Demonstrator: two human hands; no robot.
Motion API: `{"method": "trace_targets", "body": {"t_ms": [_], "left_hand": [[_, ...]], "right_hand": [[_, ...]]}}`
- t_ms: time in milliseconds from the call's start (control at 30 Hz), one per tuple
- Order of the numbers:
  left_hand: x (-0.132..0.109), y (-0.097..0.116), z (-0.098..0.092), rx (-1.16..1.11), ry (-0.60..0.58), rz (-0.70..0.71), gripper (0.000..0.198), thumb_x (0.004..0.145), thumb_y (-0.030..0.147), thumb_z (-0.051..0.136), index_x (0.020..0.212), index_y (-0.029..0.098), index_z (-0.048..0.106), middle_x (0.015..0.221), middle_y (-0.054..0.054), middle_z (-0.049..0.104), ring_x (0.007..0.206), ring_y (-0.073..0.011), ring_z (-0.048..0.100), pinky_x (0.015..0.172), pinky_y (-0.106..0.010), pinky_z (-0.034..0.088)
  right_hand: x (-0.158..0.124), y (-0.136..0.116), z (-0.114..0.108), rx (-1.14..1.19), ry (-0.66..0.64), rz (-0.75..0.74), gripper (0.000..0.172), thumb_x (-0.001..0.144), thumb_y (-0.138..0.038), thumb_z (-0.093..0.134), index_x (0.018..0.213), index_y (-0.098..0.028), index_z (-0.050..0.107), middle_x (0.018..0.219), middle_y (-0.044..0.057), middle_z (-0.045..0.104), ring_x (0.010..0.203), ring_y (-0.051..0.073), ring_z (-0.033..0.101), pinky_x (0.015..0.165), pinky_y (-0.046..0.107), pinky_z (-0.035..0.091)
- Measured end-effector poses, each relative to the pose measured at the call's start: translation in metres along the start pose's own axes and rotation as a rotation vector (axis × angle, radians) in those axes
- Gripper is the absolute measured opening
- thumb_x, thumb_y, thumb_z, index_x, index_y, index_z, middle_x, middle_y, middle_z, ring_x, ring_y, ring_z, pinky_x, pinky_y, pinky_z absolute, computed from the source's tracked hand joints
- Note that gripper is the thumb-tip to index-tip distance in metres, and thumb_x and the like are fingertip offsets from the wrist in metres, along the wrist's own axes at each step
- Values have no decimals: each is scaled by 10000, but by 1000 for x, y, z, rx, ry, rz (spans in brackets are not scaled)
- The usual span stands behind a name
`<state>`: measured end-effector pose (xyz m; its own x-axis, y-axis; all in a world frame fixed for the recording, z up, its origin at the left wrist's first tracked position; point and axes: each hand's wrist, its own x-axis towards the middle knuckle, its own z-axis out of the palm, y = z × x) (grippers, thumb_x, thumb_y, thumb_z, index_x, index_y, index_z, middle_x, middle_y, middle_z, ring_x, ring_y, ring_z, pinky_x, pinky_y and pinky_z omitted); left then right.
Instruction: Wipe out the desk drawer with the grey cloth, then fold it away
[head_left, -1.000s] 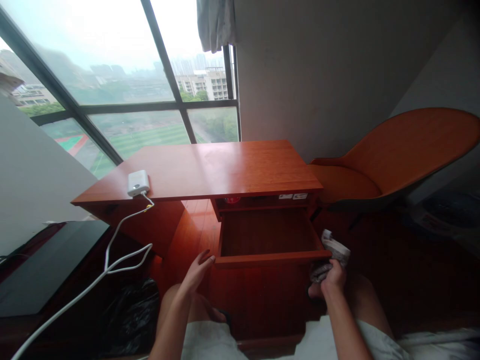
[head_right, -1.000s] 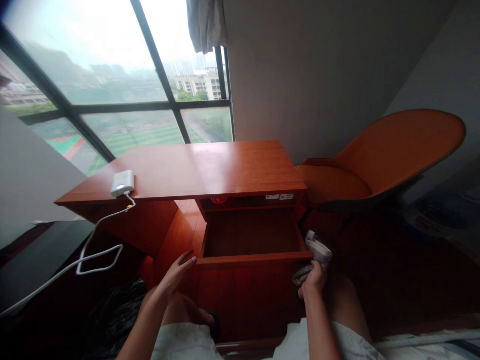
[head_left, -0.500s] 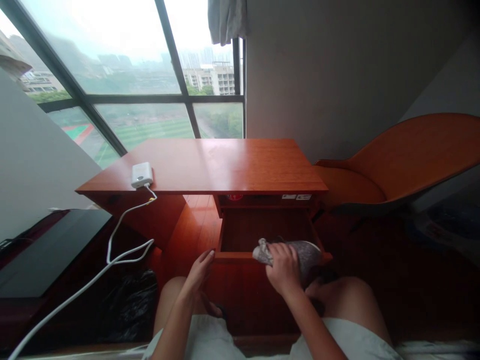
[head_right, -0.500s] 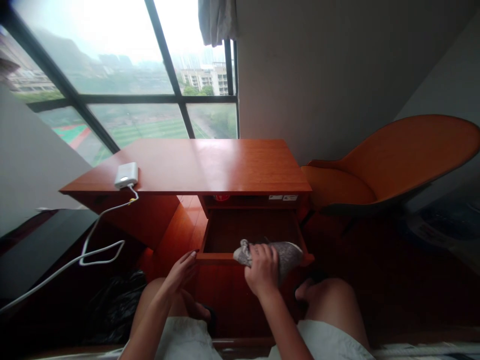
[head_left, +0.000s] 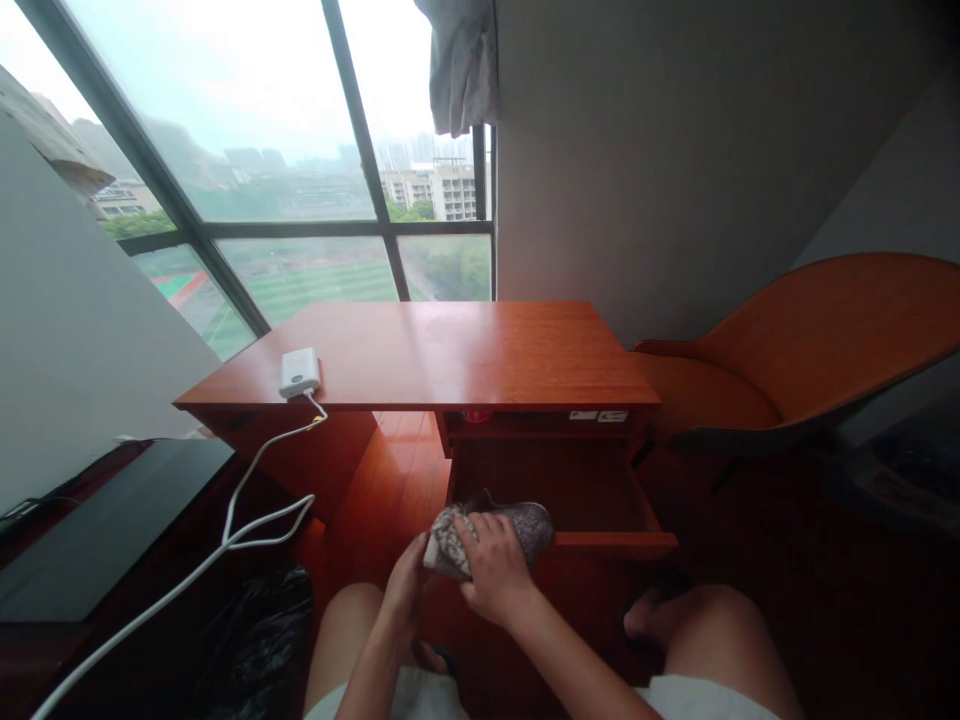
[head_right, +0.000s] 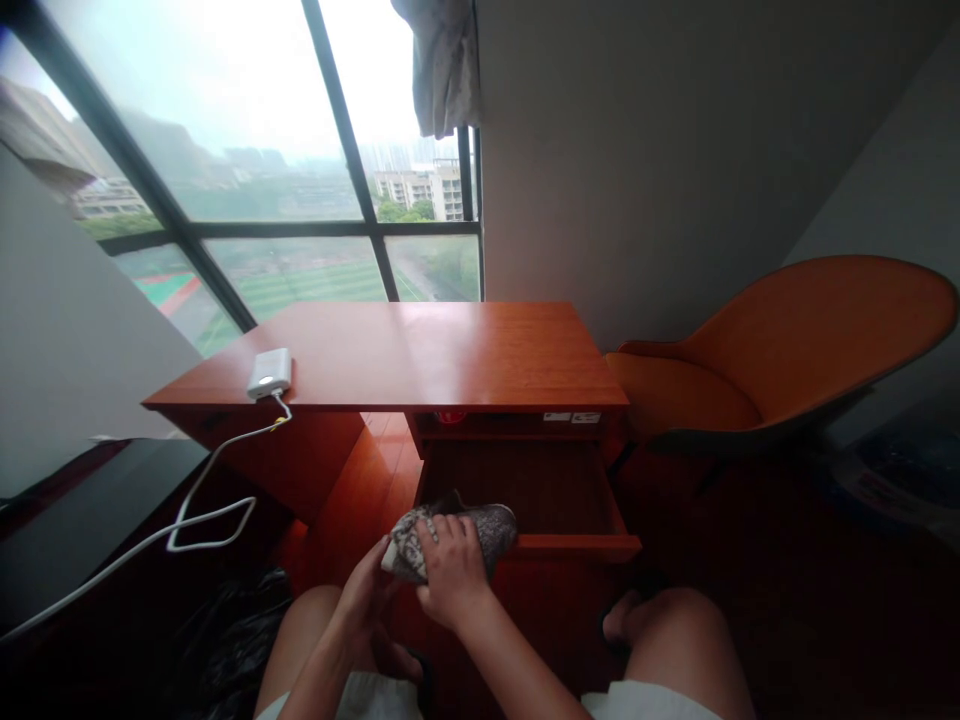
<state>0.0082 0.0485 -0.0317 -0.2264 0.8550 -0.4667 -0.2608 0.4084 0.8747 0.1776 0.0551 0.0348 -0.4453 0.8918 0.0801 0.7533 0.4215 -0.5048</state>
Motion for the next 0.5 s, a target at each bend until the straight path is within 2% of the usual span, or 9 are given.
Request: {"method": "trace_targets", "body": {"t_ms": [67, 133, 200, 267, 333, 433, 500], "left_hand": [[-3, 3, 1, -4, -2, 16, 524, 701, 555, 666, 1082, 195, 650, 1168, -85, 677, 1108, -271, 616, 823, -337, 537], [-8, 5, 3, 42, 8, 41, 557, 672, 574, 689, 1078, 194, 652, 1191, -93, 665, 1150, -287, 588, 843, -338, 528], [-12, 6, 5, 89, 21, 62, 561, 676, 594, 677, 1075, 200, 654, 1198, -92, 661, 1178, -292, 566, 852, -334, 527], [-15, 5, 6, 127, 34, 72, 556, 698, 616, 641, 1071, 204, 656, 1173, -90, 674, 1171, -296, 569, 837, -335, 534], [-14, 3, 6, 167, 46, 82, 554, 713, 635, 607, 1051, 199, 664, 1114, -92, 698, 1132, -307, 592, 822, -345, 540], [-9, 0, 3, 215, 54, 125, 550, 709, 642, 599, 1013, 190, 677, 1032, -93, 722, 1099, -320, 609, 825, -357, 537], [-5, -2, 1, 233, 59, 147, 560, 701, 647, 602, 1011, 186, 677, 1025, -97, 721, 1112, -322, 603, 836, -362, 531]], "right_hand": [[3, 18, -19, -33, -88, 108, 565, 683, -348, 571, 1224, -188, 545, 1141, 148, 630, 1065, 323, 542, 949, 471, 345], [13, 33, -34, 18, -244, 198, 392, 741, -383, 508, 1070, -209, 632, 1062, 131, 671, 1004, 324, 589, 872, 449, 393], [27, 45, -42, 103, -407, 237, 309, 782, -423, 490, 937, -229, 674, 981, 97, 700, 924, 303, 629, 785, 403, 435], [40, 53, -46, 159, -513, 244, 306, 804, -464, 515, 847, -208, 679, 855, 66, 702, 800, 249, 647, 700, 355, 466], [50, 58, -45, 187, -554, 245, 341, 829, -485, 534, 879, -172, 660, 838, 39, 681, 754, 193, 635, 683, 337, 497], [55, 62, -44, 208, -542, 250, 372, 858, -469, 535, 1042, -153, 603, 1009, 36, 645, 868, 174, 620, 764, 367, 528], [50, 67, -46, 207, -535, 252, 372, 859, -461, 539, 1061, -154, 595, 1024, 35, 639, 874, 172, 618, 763, 364, 531]]}}
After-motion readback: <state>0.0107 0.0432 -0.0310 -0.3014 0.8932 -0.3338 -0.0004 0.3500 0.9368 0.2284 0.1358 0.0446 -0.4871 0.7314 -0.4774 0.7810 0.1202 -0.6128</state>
